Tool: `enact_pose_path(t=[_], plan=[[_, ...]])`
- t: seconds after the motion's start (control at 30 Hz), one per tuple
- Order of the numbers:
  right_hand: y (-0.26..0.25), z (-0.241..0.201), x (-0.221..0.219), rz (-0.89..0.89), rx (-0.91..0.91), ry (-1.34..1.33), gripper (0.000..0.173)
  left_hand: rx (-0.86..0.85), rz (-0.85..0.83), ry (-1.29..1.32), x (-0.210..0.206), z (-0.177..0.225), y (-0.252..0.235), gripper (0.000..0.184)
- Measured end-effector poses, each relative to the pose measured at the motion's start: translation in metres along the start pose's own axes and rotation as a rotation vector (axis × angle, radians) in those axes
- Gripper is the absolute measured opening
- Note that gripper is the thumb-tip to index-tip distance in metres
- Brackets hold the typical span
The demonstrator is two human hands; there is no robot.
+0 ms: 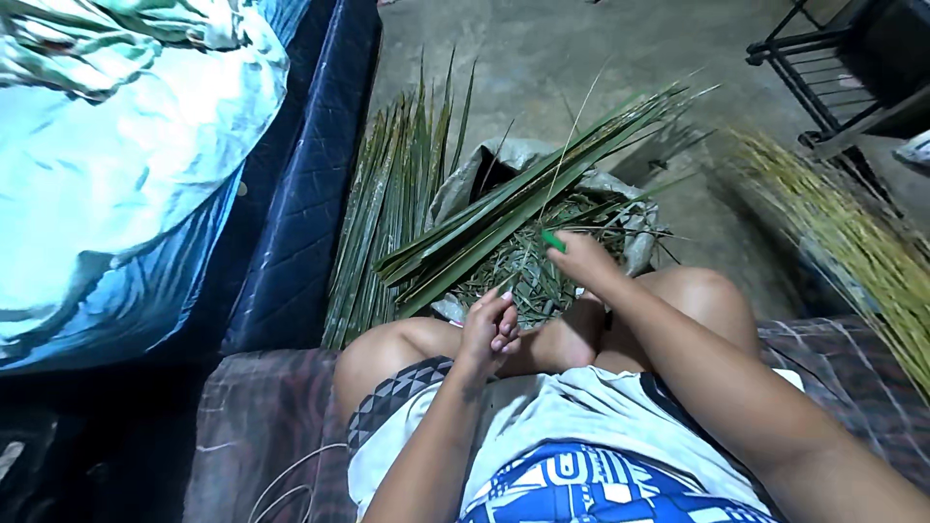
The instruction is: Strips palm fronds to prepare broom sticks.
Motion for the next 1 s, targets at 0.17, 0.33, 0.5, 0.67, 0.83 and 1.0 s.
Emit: enact_pose_path(t=[0.17, 0.33, 0.5, 0.67, 0.83, 1.0], plan=[[-0.001, -0.006, -0.010, -0.051, -0.001, 0.078, 0.027, 0.005, -0.036, 0.069, 0.004, 0.003, 0.001, 0.031], [-0.027, 0.043, 0.041, 0.207, -0.268, -0.104, 0.034, -0.009, -0.076, 0.018, 0.003, 0.005, 0.006, 0.032], [-0.009, 0.043, 0.038, 0.308, -0.144, -0.405, 0.040, -0.057, -0.041, -0.115, 0.005, 0.005, 0.003, 0.033], [0.001, 0.001, -0.020, -0.096, -0.035, -0.524, 0.026, -0.113, -0.002, -0.683, -0.004, 0.001, 0.001, 0.041], [-0.009, 0.002, -0.028, -0.180, -0.043, -0.726, 0.022, -0.084, 0.032, -1.010, -0.001, -0.006, -0.001, 0.046], [-0.006, -0.003, -0.040, -0.232, -0.045, -0.580, 0.015, -0.148, 0.054, -1.188, -0.002, -0.008, -0.007, 0.049]])
Point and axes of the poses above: each hand's wrist, its own y-axis away from the middle knuckle, its own x-axis out of the back of the hand, z = x × y, the point moved 8 cm from there along -y, towards the middle knuckle
